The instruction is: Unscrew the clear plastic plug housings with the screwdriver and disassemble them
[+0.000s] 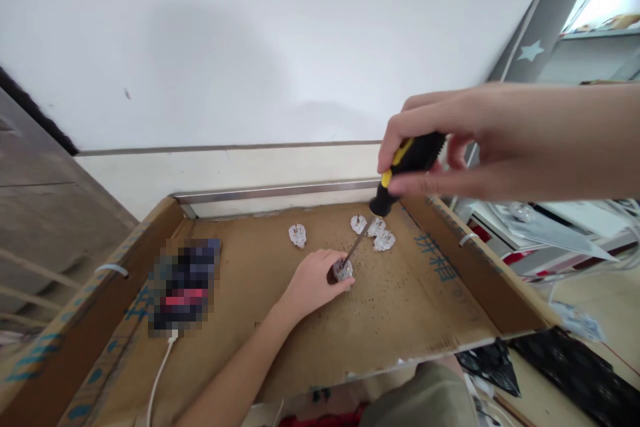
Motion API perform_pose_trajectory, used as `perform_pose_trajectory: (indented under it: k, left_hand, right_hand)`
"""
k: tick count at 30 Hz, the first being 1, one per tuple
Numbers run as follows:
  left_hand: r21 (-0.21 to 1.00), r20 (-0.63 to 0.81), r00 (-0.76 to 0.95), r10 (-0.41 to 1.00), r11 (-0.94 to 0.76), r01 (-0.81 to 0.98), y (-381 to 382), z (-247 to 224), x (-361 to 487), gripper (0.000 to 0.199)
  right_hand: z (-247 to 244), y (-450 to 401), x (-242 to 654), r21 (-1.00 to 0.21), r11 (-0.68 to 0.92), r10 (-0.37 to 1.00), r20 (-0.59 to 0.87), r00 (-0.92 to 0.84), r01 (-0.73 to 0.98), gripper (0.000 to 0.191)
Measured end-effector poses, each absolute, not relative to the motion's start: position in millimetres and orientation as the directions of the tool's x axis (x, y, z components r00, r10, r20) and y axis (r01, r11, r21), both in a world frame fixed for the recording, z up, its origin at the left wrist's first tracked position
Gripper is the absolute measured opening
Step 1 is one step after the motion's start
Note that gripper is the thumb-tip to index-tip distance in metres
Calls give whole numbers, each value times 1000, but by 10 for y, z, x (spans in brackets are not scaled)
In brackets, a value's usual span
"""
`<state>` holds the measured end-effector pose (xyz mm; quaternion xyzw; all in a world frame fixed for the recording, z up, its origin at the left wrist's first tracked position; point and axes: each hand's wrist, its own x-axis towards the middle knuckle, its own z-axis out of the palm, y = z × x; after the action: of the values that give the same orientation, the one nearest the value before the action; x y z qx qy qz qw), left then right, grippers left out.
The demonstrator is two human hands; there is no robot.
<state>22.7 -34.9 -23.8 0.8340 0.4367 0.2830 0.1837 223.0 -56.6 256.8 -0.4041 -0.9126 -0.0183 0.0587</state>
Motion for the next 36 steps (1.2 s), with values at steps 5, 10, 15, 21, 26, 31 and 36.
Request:
perform_pose_trajectory:
  k: [5, 10, 15, 21, 26, 31, 36]
  left_hand:
    - [552, 319, 459, 829, -557, 621, -346, -248, 228, 32]
    - [553, 299, 474, 828, -555, 622, -351, -237, 223, 39]
    - [552, 283, 488, 826, -556, 621, -345, -237, 220, 46]
    - [547, 277, 507, 816, -567, 616, -352, -221, 218, 48]
    - [538, 276, 515, 812, -574, 617, -351, -228, 222, 47]
    - [540, 282, 504, 816, -569, 620, -358, -233, 233, 47]
    - [555, 323, 494, 807, -585, 592, -363, -222, 239, 26]
  right_hand:
    - [2560, -530, 2244, -56, 667, 745, 88, -661, 743, 28]
    - [2538, -500, 2230, -69, 687, 725, 134, -676, 723, 29]
    - [2542, -561, 2176, -141, 614, 789, 133, -600, 777, 31]
    - [2498, -541, 2151, -122, 629, 774, 188, -604, 768, 25]
    - [2509, -497, 2130, -68, 649, 755, 182, -630, 758, 26]
    - [2530, -467, 2103, -34, 655, 748, 173, -641, 755, 26]
    - [2582, -477, 2109, -40, 657, 753, 102, -651, 753, 34]
